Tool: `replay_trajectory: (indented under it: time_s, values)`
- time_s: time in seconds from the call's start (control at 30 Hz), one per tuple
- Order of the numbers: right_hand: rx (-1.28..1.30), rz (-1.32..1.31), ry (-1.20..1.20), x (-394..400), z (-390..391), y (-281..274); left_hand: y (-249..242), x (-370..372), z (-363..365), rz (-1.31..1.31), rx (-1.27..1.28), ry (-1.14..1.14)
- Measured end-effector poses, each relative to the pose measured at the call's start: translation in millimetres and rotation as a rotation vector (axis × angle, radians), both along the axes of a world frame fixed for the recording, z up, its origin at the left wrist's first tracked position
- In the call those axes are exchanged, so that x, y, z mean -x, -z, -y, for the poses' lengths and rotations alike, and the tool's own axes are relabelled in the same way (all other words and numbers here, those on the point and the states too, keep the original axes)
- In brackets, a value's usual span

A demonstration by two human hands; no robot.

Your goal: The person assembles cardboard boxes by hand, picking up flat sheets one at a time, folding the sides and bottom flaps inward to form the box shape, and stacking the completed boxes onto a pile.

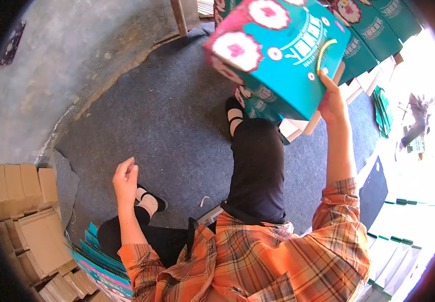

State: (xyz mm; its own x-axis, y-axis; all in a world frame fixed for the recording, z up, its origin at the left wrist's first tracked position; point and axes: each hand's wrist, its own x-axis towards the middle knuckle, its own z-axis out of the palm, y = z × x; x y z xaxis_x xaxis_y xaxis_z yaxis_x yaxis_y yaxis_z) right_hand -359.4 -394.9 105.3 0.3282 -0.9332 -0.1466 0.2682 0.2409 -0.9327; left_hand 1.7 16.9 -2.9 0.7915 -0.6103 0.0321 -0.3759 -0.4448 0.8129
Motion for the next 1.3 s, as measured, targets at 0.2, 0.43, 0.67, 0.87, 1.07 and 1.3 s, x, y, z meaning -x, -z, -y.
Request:
replay_trajectory:
  time_s: [0.2,0.43,0.67,0.87,1.07,1.3]
  values:
    - [-0.238,-0.140,0.183,39.7,46.9,60.7,7.5,2.8,-1.5,0.020,-0.079,0.071]
    - [-0.390,-0.095,0.203,44.3,68.9,81.6,5.8,8.2,-2.0,0.126,-0.156,0.180]
    - [-0.400,-0.044,0.188,43.3,77.5,92.6,2.1,6.1,-10.9,0.146,-0.137,0.147]
    - [0.412,-0.749,0.307,73.4,133.9,118.4,-45.2,2.0,-44.8,0.190,-0.124,0.058]
    - [1.365,-1.024,0.339,-0.9,105.7,68.3,-76.8,-6.3,-158.9,0.352,0.032,-0.412]
    - [0.967,-0.670,-0.566,-161.1,-59.1,37.8,-10.8,40.5,-352.1,0.520,-0.778,-1.136]
